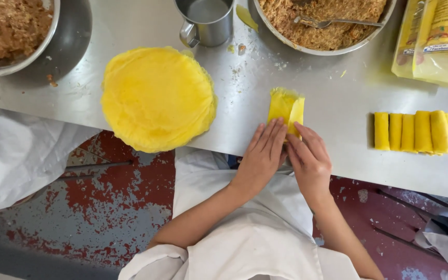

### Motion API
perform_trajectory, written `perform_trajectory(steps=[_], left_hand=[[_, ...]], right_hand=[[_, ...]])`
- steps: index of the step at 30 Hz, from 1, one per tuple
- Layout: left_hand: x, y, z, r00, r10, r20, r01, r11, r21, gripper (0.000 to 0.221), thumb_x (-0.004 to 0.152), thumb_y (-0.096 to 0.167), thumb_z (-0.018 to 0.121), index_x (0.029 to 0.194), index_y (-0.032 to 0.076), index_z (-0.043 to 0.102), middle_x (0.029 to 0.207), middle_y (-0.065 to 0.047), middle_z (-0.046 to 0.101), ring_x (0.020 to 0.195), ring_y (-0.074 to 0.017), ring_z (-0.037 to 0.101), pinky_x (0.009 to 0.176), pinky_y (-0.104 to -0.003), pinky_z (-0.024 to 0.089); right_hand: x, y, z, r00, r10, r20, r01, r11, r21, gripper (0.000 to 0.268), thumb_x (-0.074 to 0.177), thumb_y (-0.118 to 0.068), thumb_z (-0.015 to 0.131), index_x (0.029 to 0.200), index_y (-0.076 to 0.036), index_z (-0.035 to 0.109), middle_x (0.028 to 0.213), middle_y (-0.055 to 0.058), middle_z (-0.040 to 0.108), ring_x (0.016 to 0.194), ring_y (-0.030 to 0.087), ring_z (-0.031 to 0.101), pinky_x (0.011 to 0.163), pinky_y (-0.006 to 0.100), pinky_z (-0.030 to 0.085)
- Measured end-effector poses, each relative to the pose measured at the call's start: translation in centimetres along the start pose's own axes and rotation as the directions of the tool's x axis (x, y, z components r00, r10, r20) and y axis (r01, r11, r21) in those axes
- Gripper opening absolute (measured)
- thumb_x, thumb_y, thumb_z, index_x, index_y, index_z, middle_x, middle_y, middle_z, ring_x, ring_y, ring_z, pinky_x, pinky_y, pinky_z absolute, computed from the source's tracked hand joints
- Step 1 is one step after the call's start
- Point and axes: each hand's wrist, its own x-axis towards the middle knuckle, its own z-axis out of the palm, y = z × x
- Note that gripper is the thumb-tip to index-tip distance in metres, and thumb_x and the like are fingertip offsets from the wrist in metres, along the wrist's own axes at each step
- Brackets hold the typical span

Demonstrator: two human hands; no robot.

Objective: Peeling thin yellow wrappers, adding meat filling using a fork, and rolling them into lumpia rolls on a stainless steel table.

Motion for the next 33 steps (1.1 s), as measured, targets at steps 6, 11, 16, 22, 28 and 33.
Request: perform_trajectory(steps=[6, 11, 16, 22, 28, 33], left_hand=[[-0.2, -1.9, 0.3, 0.992, 0.062, 0.108, -0.075, 0.989, 0.126, 0.042, 0.108, 0.014, 0.055, 0.144, -0.006, 0.056, 0.156, -0.029, 0.047, 0.139, -0.0423, 0.056, 0.121, -0.052, 0.045], [1.7, -5.6, -0.7, 0.956, 0.136, 0.260, -0.095, 0.982, -0.165, 0.028, 0.109, 0.014, 0.057, 0.133, 0.000, 0.063, 0.128, -0.017, 0.061, 0.121, -0.0316, 0.063, 0.110, -0.048, 0.051], [4.0, -6.4, -1.1, 0.944, 0.067, 0.322, 0.118, 0.845, -0.521, 0.026, 0.114, 0.006, 0.043, 0.123, -0.001, 0.066, 0.113, -0.006, 0.060, 0.103, -0.0140, 0.059, 0.101, -0.034, 0.049], [5.9, -3.5, -4.8, 0.944, 0.290, 0.158, -0.308, 0.946, 0.103, 0.021, 0.111, 0.000, 0.052, 0.125, -0.003, 0.067, 0.113, -0.010, 0.060, 0.098, -0.0163, 0.062, 0.092, -0.029, 0.054], [6.8, -6.7, -3.0, 0.932, 0.218, 0.289, -0.120, 0.939, -0.321, 0.016, 0.113, 0.006, 0.050, 0.111, 0.000, 0.065, 0.101, -0.006, 0.052, 0.094, -0.0178, 0.057, 0.085, -0.032, 0.048], [8.5, -9.6, 0.8, 0.930, 0.227, 0.289, -0.178, 0.966, -0.188, 0.017, 0.109, 0.020, 0.057, 0.105, 0.016, 0.072, 0.119, -0.004, 0.064, 0.111, -0.0203, 0.058, 0.093, -0.038, 0.047]], right_hand=[[1.5, 0.0, -0.8, 0.976, -0.153, 0.155, 0.164, 0.984, -0.064, 0.029, 0.102, -0.009, 0.074, 0.126, 0.007, 0.070, 0.125, 0.018, 0.068, 0.114, 0.034, 0.069, 0.101, 0.045, 0.058], [2.0, 4.0, -1.5, 0.944, -0.175, 0.278, 0.145, 0.982, 0.124, 0.026, 0.100, -0.008, 0.072, 0.124, 0.004, 0.071, 0.121, 0.013, 0.065, 0.115, 0.034, 0.066, 0.101, 0.047, 0.056], [3.5, 4.3, -1.3, 0.960, -0.072, 0.271, 0.015, 0.978, 0.208, 0.011, 0.103, -0.006, 0.072, 0.112, 0.001, 0.076, 0.108, 0.009, 0.071, 0.096, 0.028, 0.070, 0.091, 0.044, 0.058], [2.5, 3.6, 0.1, 0.983, -0.150, 0.105, 0.154, 0.988, -0.032, 0.021, 0.105, -0.009, 0.073, 0.123, 0.001, 0.077, 0.116, 0.014, 0.066, 0.098, 0.029, 0.069, 0.092, 0.043, 0.059], [4.8, 5.4, -0.9, 0.956, -0.154, 0.250, 0.109, 0.976, 0.186, 0.030, 0.098, -0.001, 0.076, 0.127, 0.004, 0.070, 0.120, 0.016, 0.063, 0.111, 0.036, 0.069, 0.097, 0.046, 0.056], [7.2, 8.2, -0.1, 0.964, 0.023, 0.266, -0.106, 0.947, 0.302, 0.007, 0.103, -0.007, 0.079, 0.107, -0.001, 0.080, 0.111, 0.019, 0.065, 0.091, 0.034, 0.067, 0.085, 0.046, 0.054]])
